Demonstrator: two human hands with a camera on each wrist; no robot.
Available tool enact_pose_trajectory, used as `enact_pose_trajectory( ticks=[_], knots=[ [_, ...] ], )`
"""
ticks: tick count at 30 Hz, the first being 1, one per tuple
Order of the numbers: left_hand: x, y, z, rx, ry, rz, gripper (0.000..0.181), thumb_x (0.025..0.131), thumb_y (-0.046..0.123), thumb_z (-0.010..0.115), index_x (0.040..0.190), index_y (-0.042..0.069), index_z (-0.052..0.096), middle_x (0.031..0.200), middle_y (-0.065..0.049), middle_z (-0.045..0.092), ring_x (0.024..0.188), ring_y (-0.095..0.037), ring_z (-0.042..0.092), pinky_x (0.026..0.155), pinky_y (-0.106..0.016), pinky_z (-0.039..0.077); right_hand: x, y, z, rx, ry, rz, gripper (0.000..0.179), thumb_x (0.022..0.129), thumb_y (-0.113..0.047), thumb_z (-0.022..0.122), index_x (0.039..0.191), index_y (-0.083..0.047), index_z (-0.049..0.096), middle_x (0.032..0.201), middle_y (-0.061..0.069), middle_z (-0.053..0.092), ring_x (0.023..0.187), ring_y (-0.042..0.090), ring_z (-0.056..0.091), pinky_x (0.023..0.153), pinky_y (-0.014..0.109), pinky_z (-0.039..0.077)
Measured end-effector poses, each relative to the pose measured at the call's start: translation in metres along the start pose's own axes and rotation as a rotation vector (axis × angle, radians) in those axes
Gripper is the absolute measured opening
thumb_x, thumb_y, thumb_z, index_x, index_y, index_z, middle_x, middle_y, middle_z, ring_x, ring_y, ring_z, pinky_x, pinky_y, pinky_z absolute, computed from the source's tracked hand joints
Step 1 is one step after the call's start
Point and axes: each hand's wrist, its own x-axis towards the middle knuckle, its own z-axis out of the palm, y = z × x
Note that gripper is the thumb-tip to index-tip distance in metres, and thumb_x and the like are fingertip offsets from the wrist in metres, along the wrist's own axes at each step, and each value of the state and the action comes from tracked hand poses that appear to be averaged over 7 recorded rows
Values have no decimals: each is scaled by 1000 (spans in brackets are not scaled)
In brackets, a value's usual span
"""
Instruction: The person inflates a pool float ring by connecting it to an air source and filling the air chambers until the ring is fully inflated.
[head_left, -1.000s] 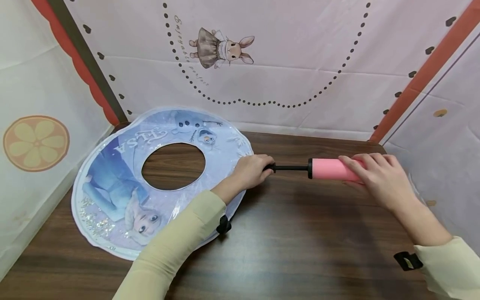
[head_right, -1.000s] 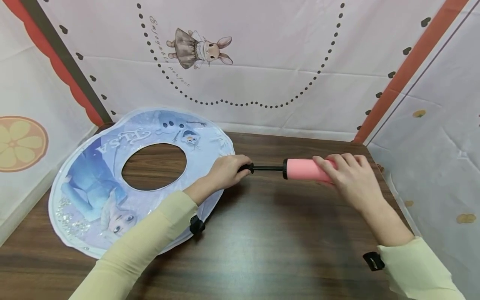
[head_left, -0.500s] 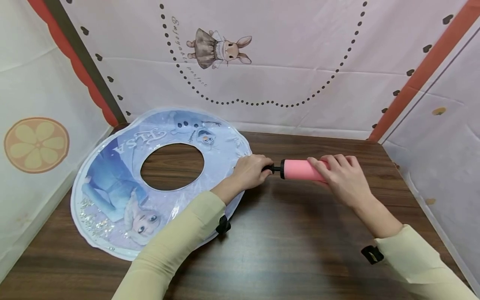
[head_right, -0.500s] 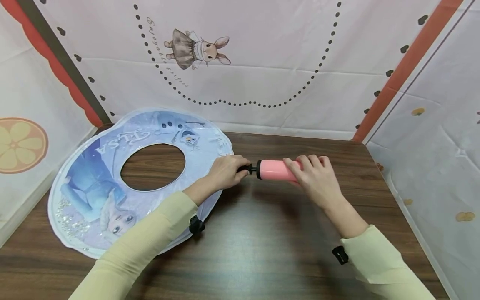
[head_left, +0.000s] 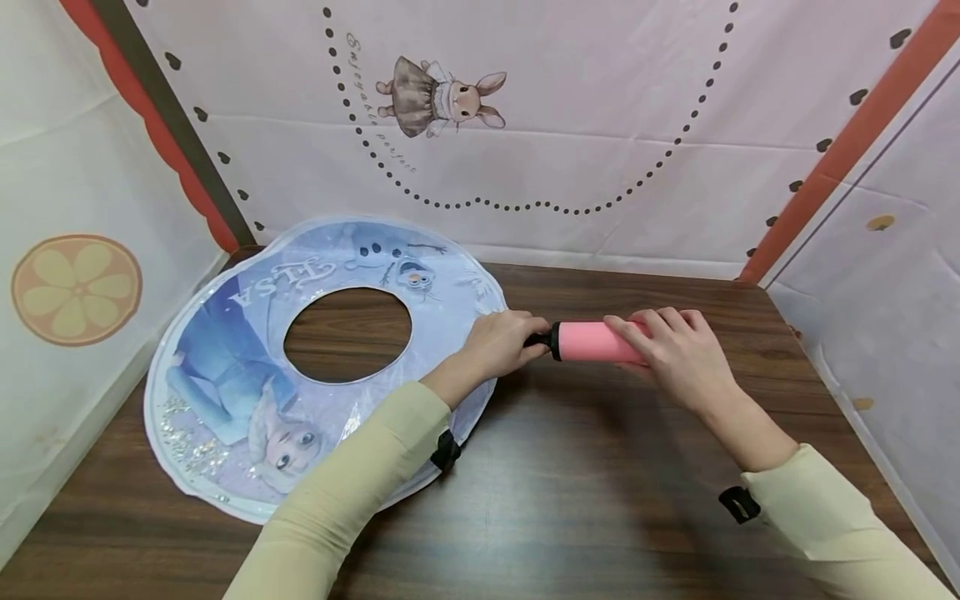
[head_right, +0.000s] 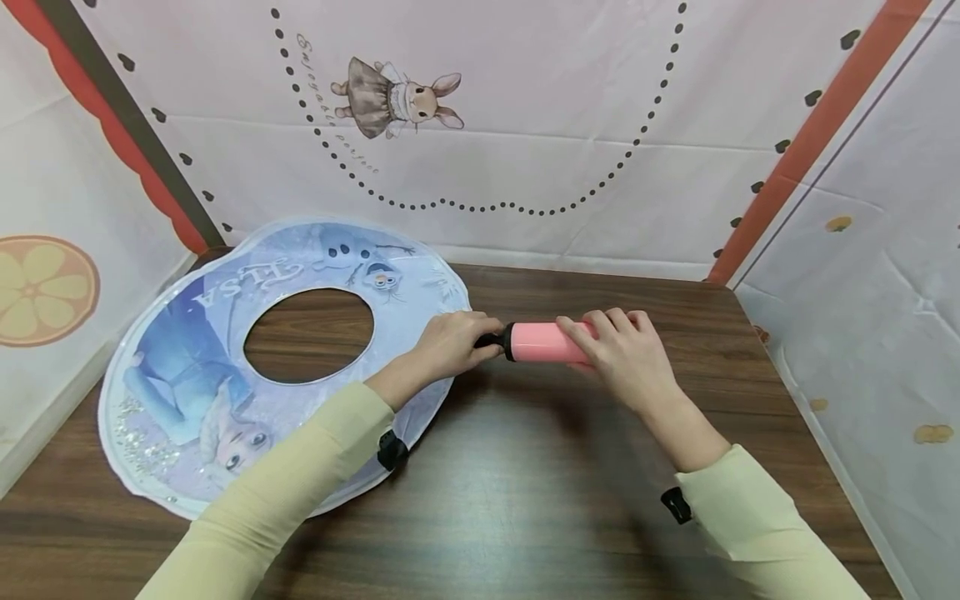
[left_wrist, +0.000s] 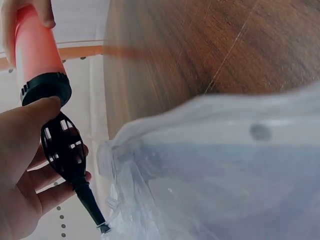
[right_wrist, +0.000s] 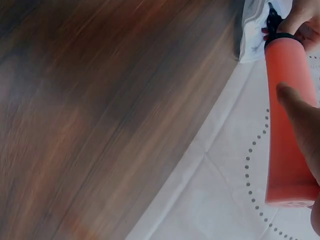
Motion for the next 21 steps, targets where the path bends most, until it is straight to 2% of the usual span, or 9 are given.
enact_pose_trajectory(
  ticks=[5, 10, 15, 19, 21],
  knots=[
    [1, -1, -2, 20, -38, -6, 23, 86, 40, 62, 105, 27, 64, 92, 8, 64, 69, -9, 58, 53, -30, 45, -6, 9, -5, 0, -14, -9, 70, 60, -22, 85, 123, -19, 55, 96, 12, 61, 86, 34, 57, 67, 48, 42],
    [1, -2, -1, 22, -46, -9, 23, 86, 41, 61, 105, 28, 64, 93, 9, 64, 70, -8, 58, 53, -30, 45, -15, 22, -11, 3, -21, -10, 70, 61, -16, 82, 125, -20, 54, 94, 13, 60, 83, 35, 57, 66, 48, 41],
    [1, -3, 0, 19, -43, -5, 24, 87, 42, 59, 106, 28, 65, 94, 10, 64, 71, -8, 58, 54, -29, 46, -26, 34, -19, 11, -38, -10, 65, 67, -19, 72, 128, -20, 51, 96, 13, 59, 84, 36, 56, 67, 48, 40],
    [0, -3, 0, 10, -50, -4, 24, 87, 41, 59, 106, 28, 65, 95, 9, 64, 72, -8, 59, 55, -29, 46, -33, 43, -26, 25, -36, -2, 41, 91, -35, 47, 129, -19, 51, 97, 14, 58, 86, 37, 54, 70, 50, 40],
    [1, -3, -1, 10, -59, -5, 24, 88, 41, 59, 106, 27, 64, 95, 9, 64, 73, -9, 59, 56, -29, 47, -36, 47, -30, 29, -36, 6, 44, 98, -44, 29, 128, -19, 51, 97, 14, 58, 86, 37, 54, 71, 52, 40]
  ],
)
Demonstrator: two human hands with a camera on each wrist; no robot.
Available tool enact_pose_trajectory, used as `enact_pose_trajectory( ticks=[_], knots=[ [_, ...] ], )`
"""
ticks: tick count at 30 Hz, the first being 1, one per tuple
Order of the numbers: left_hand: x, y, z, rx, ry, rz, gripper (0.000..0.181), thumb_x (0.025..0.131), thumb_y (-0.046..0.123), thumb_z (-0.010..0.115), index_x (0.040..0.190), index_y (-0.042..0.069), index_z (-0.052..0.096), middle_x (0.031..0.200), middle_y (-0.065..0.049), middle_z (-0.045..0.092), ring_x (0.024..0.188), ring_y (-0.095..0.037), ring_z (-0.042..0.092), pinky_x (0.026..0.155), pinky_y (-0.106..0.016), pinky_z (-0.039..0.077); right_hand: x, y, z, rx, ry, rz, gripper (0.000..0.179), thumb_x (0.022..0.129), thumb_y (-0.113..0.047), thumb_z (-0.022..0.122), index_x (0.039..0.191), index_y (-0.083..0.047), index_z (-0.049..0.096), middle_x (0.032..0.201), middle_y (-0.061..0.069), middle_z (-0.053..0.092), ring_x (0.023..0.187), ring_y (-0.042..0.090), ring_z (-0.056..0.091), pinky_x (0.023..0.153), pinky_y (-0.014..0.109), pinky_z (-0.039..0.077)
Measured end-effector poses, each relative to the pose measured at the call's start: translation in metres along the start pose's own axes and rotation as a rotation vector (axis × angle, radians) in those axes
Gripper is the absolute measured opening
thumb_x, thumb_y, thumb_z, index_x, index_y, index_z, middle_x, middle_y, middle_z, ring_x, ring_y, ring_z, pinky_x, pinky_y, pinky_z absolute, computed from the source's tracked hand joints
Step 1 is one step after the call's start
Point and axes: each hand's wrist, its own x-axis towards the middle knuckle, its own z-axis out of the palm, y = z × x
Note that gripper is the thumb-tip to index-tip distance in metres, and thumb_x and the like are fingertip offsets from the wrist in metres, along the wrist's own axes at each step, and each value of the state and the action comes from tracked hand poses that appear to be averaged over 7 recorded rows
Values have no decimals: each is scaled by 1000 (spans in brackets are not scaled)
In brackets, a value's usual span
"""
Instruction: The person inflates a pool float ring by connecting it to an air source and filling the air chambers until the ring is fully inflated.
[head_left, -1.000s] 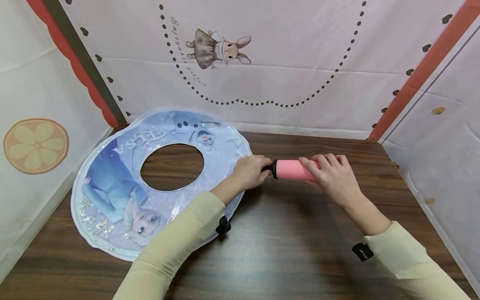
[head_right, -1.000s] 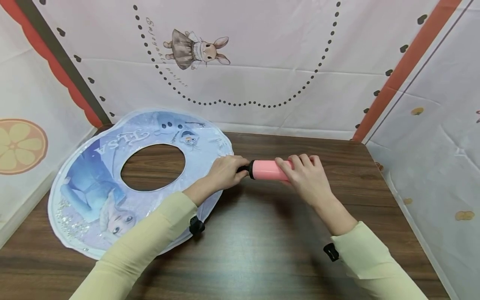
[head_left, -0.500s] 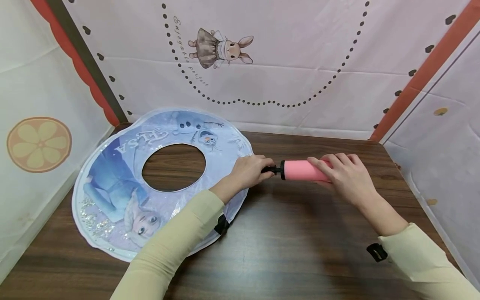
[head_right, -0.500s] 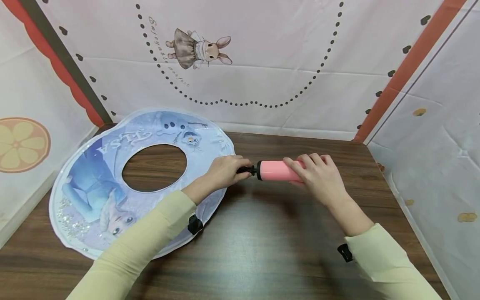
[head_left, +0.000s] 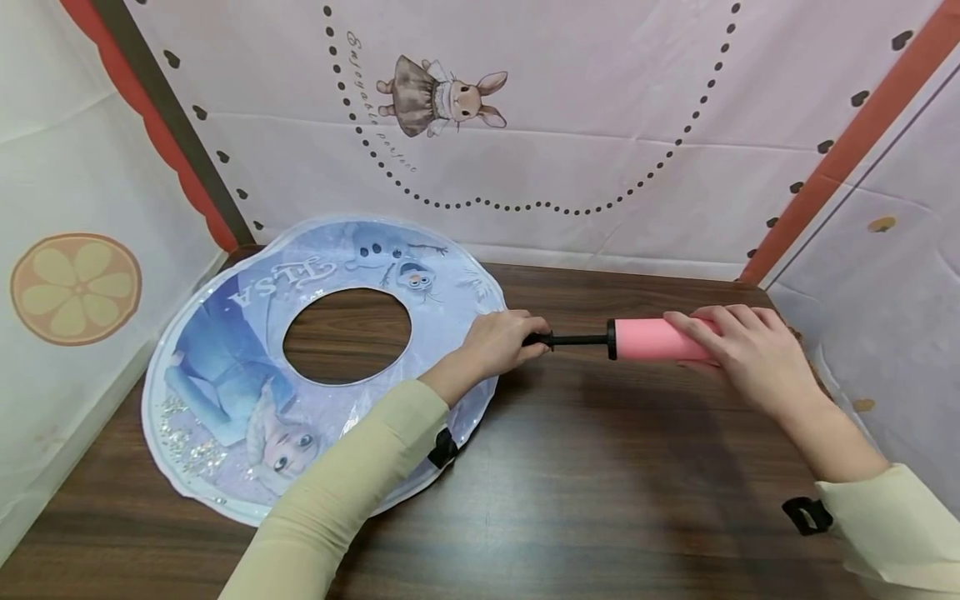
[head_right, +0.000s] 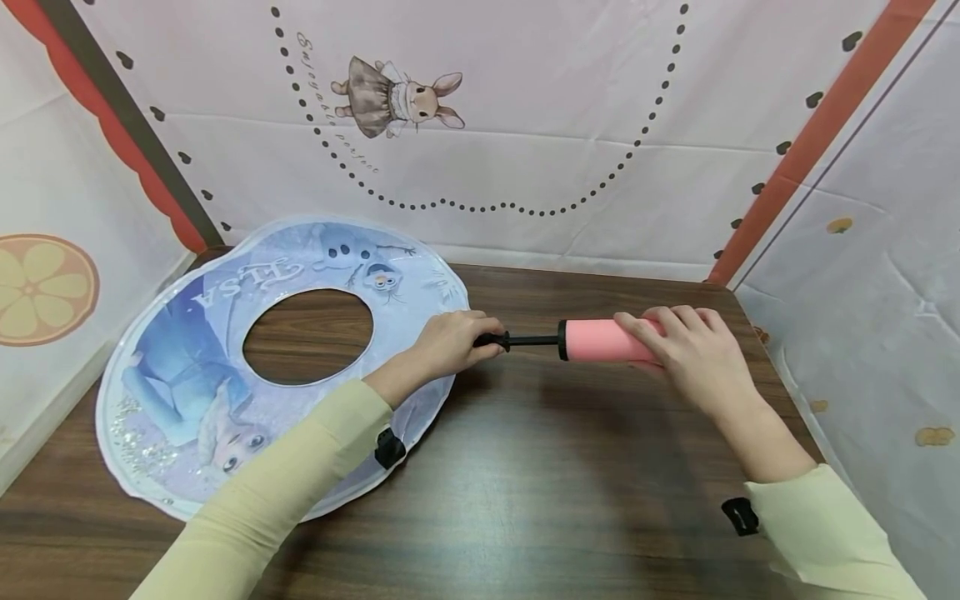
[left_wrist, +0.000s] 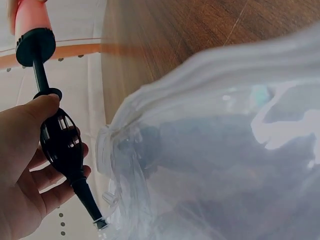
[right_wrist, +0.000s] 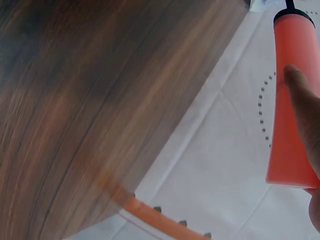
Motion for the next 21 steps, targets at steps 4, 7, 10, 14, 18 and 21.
enact_pose_trajectory(
  ticks=[4, 7, 10, 14, 18, 21],
  knots=[
    [1, 1, -2, 4, -25, -5, 23, 88, 41, 58, 106, 27, 64, 96, 9, 64, 75, -9, 60, 57, -30, 47, -6, 7, -8, 0, -9, 20, 60, 94, -54, 13, 127, -20, 51, 99, 15, 58, 87, 38, 54, 74, 53, 39],
    [2, 2, -3, -3, -38, -9, 23, 88, 40, 58, 106, 26, 63, 96, 9, 64, 77, -9, 60, 58, -31, 48, -10, 14, -14, -4, -11, 33, 61, 94, -56, 14, 126, -20, 51, 100, 14, 58, 87, 39, 53, 77, 53, 38],
    [3, 2, -3, -13, -39, -15, 23, 88, 39, 58, 106, 26, 64, 96, 8, 64, 78, -10, 61, 58, -32, 48, -14, 21, -19, -17, 14, 35, 60, 94, -57, 16, 125, -20, 53, 99, 15, 58, 87, 39, 53, 78, 54, 38],
    [3, 2, -2, -11, -24, -33, 24, 88, 39, 59, 108, 26, 64, 98, 7, 66, 81, -12, 63, 60, -33, 49, -19, 27, -22, -34, 56, 37, 59, 95, -57, 20, 123, -19, 55, 98, 15, 59, 87, 39, 53, 78, 54, 38],
    [0, 2, -1, -3, 3, -57, 24, 88, 37, 60, 107, 25, 65, 95, 5, 66, 79, -15, 63, 60, -35, 49, -20, 23, -19, -23, 37, 57, 60, 95, -56, 16, 125, -19, 53, 99, 16, 59, 88, 40, 52, 78, 55, 37],
    [-2, 2, 1, 2, 25, -70, 21, 87, 35, 60, 104, 24, 64, 92, 3, 65, 77, -16, 63, 59, -37, 49, -13, 14, -13, -16, 21, 50, 60, 95, -53, 14, 127, -20, 51, 100, 17, 58, 89, 41, 52, 76, 55, 37]
  ],
)
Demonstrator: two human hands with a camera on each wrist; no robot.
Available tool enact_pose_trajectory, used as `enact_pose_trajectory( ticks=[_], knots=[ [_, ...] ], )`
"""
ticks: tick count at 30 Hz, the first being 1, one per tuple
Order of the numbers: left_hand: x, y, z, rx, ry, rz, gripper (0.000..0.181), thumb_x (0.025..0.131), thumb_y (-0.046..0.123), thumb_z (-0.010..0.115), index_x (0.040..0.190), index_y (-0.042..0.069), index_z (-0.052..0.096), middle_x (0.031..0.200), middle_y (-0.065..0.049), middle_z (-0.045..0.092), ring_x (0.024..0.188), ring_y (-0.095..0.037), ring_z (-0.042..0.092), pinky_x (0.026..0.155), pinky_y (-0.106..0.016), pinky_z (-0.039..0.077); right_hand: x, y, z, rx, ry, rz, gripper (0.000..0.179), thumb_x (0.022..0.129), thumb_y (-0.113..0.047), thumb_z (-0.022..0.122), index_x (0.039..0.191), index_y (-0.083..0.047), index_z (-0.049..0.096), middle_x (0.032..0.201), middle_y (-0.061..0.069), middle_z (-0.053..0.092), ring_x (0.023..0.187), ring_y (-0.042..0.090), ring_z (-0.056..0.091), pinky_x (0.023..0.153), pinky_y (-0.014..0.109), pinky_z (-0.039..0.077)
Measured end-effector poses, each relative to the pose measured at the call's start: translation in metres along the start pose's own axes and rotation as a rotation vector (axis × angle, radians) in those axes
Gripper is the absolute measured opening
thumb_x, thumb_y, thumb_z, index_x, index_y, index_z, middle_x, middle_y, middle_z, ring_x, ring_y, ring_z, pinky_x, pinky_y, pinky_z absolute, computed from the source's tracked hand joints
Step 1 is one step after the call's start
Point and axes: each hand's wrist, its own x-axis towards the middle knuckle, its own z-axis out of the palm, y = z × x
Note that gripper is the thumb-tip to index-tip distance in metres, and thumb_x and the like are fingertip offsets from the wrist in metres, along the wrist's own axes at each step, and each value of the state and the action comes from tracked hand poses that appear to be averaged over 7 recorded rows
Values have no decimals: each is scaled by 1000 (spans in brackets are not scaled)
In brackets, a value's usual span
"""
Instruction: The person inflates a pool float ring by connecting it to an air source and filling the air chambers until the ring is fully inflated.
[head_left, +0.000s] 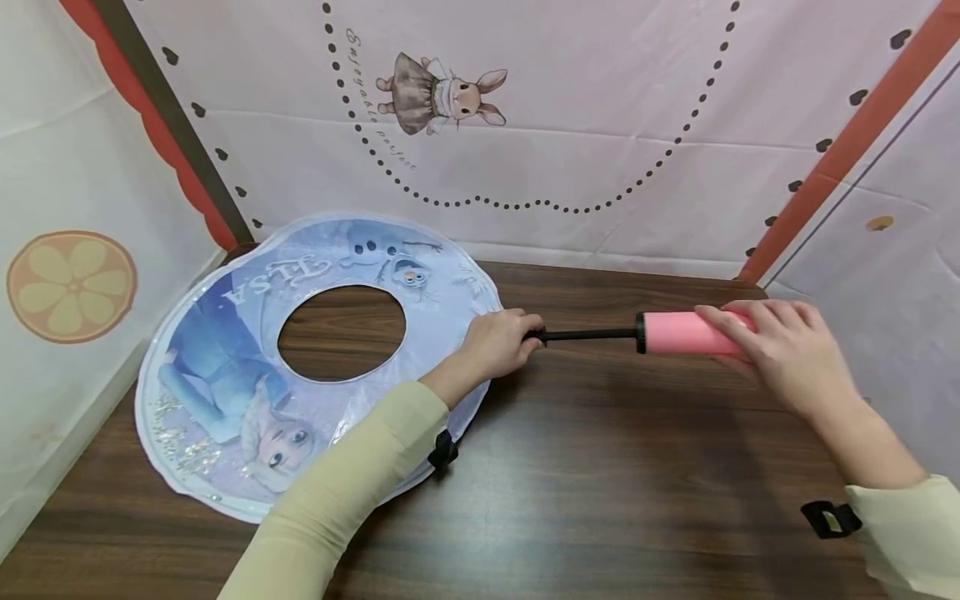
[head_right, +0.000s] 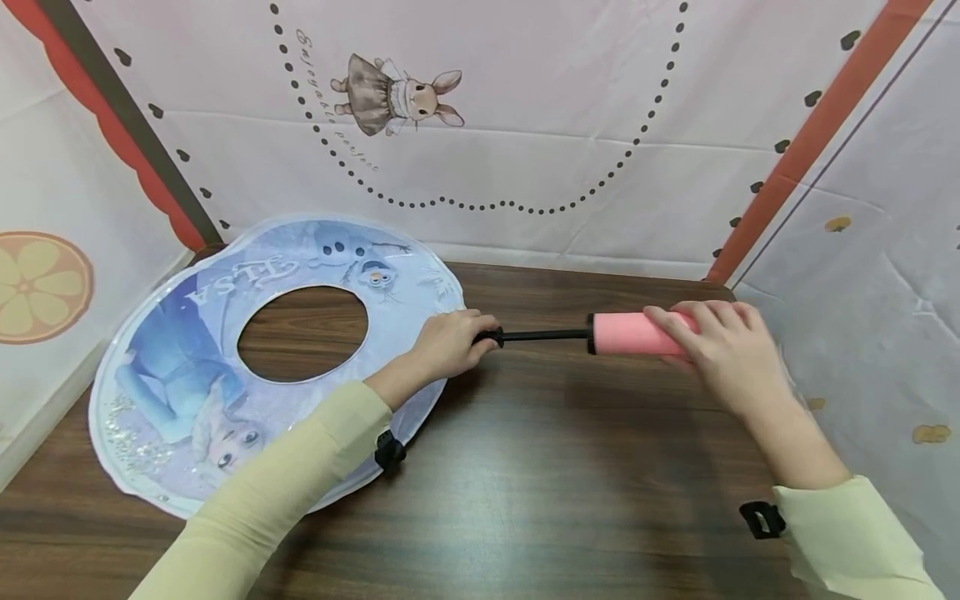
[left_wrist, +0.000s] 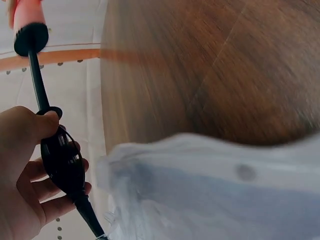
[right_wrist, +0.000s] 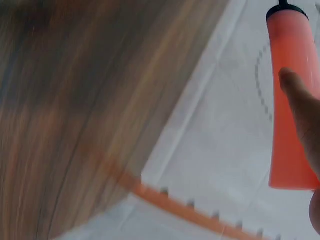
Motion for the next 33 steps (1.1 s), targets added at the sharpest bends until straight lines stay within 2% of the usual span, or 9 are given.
enact_pose_trajectory(
  ticks=[2, 3, 5, 7, 15, 24, 29, 33],
  knots=[
    [0, 2, 1, 2, 9, -6, 19, 87, 34, 60, 103, 24, 64, 90, 2, 65, 75, -16, 63, 58, -37, 49, 4, -7, 4, 2, 2, -8, 43, 96, -45, 36, 128, -20, 51, 101, 18, 58, 89, 41, 52, 73, 55, 37],
    [0, 3, 2, 0, 14, -6, 19, 87, 33, 60, 102, 24, 64, 90, 3, 65, 76, -16, 63, 58, -37, 49, 7, -11, 7, 2, 5, -12, 40, 93, -39, 48, 128, -20, 51, 101, 17, 58, 89, 41, 53, 72, 55, 38],
    [0, 3, 3, 3, 25, -9, 18, 87, 33, 60, 102, 24, 64, 90, 3, 65, 77, -16, 63, 58, -37, 48, 12, -16, 12, 4, 13, -14, 50, 80, -27, 65, 128, -20, 51, 101, 17, 58, 89, 41, 53, 71, 55, 37],
    [0, 4, 3, 2, 25, -14, 19, 87, 33, 60, 102, 24, 64, 91, 3, 65, 78, -16, 63, 58, -36, 48, 17, -22, 16, -6, 30, -14, 67, 63, -20, 73, 127, -20, 52, 101, 16, 58, 88, 40, 53, 70, 55, 37],
    [0, 5, 3, 28, 28, -34, 19, 85, 35, 61, 102, 25, 65, 87, 4, 65, 75, -15, 62, 55, -35, 47, 35, -46, 35, -38, 82, -23, 65, 63, -15, 80, 122, -19, 54, 97, 15, 60, 84, 39, 55, 69, 54, 38],
    [0, 4, 5, 26, 51, -17, 16, 82, 34, 65, 94, 23, 65, 81, 2, 66, 71, -15, 62, 54, -36, 46, 52, -71, 54, -58, 98, -34, 67, 60, -26, 85, 120, -19, 55, 93, 14, 60, 81, 37, 57, 68, 52, 40],
    [0, 3, 5, 30, 23, -17, 16, 82, 34, 65, 94, 23, 65, 82, 2, 66, 71, -15, 62, 53, -36, 46, 52, -75, 59, -58, 104, -30, 69, 58, -29, 86, 120, -19, 55, 93, 12, 60, 81, 36, 57, 67, 51, 40],
    [0, 3, 4, 33, -5, -1, 16, 83, 34, 65, 95, 23, 65, 83, 2, 67, 71, -15, 62, 52, -36, 46, 47, -72, 57, -48, 75, -41, 70, 60, -33, 84, 121, -19, 55, 94, 12, 60, 81, 35, 57, 67, 50, 41]
  ],
)
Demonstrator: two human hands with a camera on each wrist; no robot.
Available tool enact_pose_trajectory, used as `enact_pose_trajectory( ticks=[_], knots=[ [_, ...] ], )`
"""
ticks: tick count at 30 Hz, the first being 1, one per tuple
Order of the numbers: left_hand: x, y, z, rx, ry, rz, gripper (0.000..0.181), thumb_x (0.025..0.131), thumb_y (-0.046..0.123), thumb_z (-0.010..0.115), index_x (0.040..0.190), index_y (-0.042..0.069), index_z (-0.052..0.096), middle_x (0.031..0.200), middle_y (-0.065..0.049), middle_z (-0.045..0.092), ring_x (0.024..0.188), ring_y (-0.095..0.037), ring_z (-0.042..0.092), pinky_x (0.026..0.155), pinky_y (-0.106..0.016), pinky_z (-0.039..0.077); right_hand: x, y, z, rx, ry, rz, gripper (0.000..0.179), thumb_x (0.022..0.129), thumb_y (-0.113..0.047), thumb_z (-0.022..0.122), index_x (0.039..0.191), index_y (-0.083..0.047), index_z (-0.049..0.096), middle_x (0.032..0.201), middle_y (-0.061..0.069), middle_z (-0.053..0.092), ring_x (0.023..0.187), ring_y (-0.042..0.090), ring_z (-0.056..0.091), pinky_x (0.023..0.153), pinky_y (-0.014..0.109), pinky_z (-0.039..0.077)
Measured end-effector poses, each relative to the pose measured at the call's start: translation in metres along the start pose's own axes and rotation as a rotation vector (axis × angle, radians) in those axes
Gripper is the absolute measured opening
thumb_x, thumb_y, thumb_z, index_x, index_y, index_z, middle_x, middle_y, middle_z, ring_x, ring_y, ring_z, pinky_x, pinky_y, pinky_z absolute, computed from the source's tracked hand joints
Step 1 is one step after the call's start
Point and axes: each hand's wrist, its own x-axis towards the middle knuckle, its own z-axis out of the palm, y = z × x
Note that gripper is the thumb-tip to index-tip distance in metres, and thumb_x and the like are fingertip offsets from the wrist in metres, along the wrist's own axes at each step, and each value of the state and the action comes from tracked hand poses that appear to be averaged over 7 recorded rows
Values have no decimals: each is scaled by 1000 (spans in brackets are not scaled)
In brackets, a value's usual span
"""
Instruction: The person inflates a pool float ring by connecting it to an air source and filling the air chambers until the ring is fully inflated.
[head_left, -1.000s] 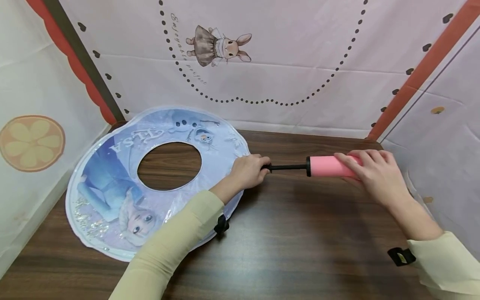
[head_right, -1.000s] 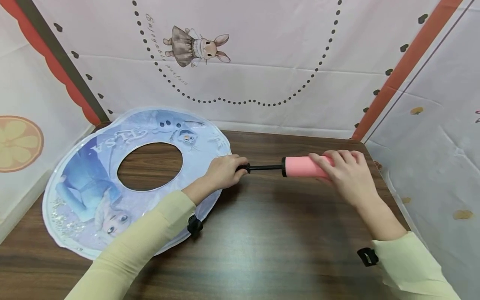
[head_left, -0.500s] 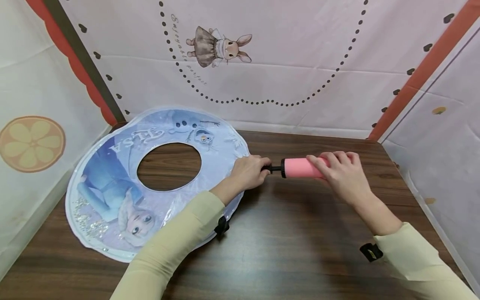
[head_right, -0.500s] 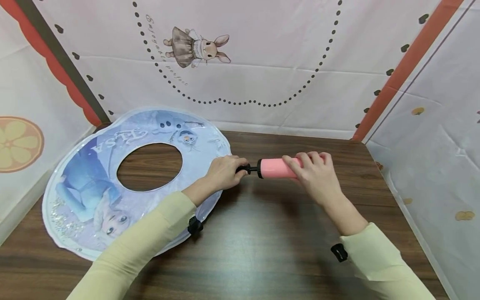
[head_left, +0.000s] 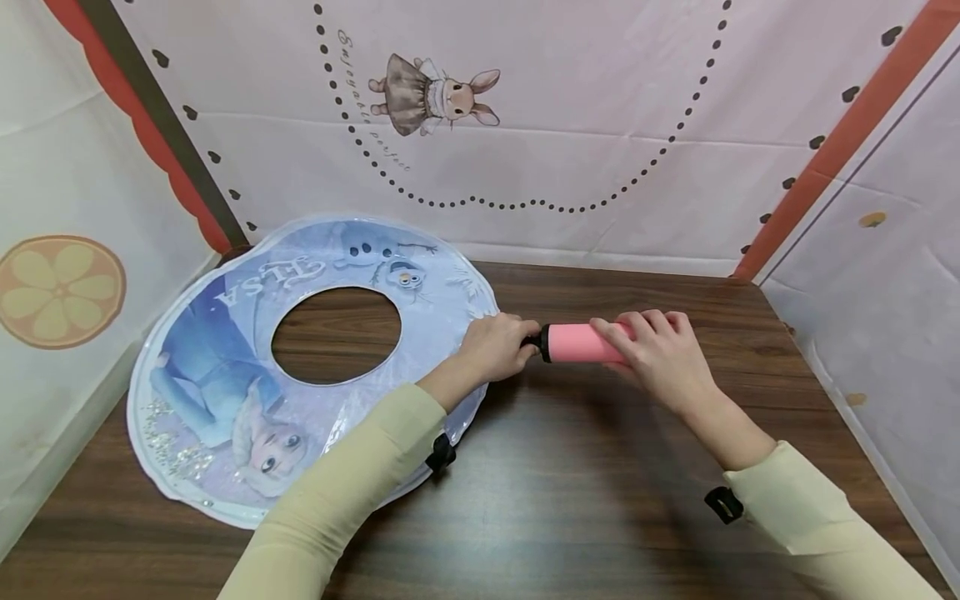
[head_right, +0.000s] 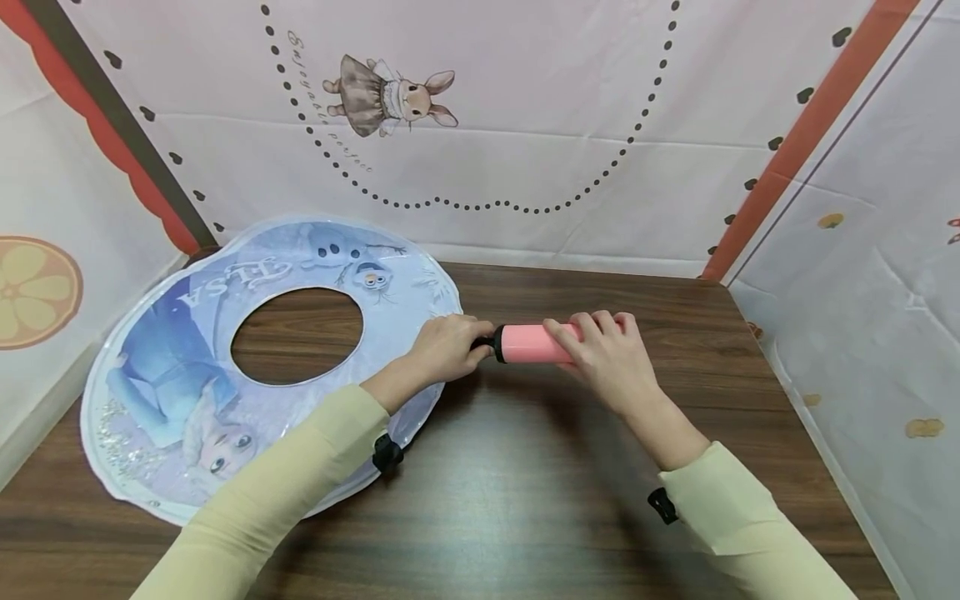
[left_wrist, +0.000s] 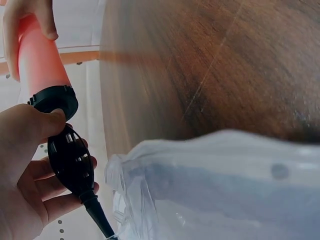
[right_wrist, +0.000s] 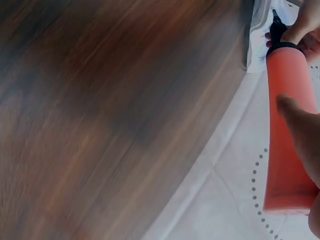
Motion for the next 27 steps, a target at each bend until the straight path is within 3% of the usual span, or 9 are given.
enact_pose_trajectory(
  ticks=[19, 20, 22, 24, 26, 27],
  knots=[
    [-1, -3, -2, -9, -24, 12, 22, 86, 36, 62, 105, 26, 66, 93, 5, 69, 80, -16, 65, 59, -38, 49, -31, 44, -27, 66, -62, -3, 68, 64, -23, 74, 128, -20, 53, 100, 13, 62, 86, 35, 57, 70, 50, 40],
    [-1, -3, -2, -8, -19, 14, 23, 86, 36, 62, 105, 26, 66, 93, 6, 68, 80, -16, 65, 59, -38, 49, -32, 46, -30, 65, -68, 3, 61, 71, -28, 72, 127, -20, 53, 100, 13, 62, 86, 36, 57, 71, 51, 40],
    [-1, -3, -2, -10, -10, 17, 23, 85, 37, 62, 105, 26, 66, 92, 6, 68, 80, -16, 65, 59, -38, 49, -35, 51, -35, 61, -74, 7, 52, 79, -34, 66, 127, -20, 53, 100, 14, 62, 87, 36, 57, 72, 51, 40],
    [0, -3, -3, -12, -8, 16, 23, 86, 37, 62, 105, 26, 66, 93, 6, 68, 80, -16, 65, 60, -38, 49, -37, 56, -40, 60, -76, 14, 44, 91, -45, 50, 127, -21, 53, 100, 14, 61, 87, 37, 57, 71, 52, 40],
    [0, -3, -3, -13, -8, 15, 24, 86, 38, 62, 105, 26, 66, 93, 6, 68, 80, -16, 65, 60, -38, 49, -39, 60, -44, 64, -80, 22, 54, 95, -54, 24, 126, -21, 53, 99, 14, 61, 86, 37, 56, 72, 52, 39],
    [0, -3, -3, -17, -8, 15, 24, 86, 38, 62, 105, 26, 66, 93, 6, 68, 80, -16, 65, 61, -38, 49, -40, 63, -46, 66, -89, 25, 55, 95, -55, 23, 126, -21, 53, 99, 14, 61, 87, 37, 56, 72, 53, 39]
  ],
)
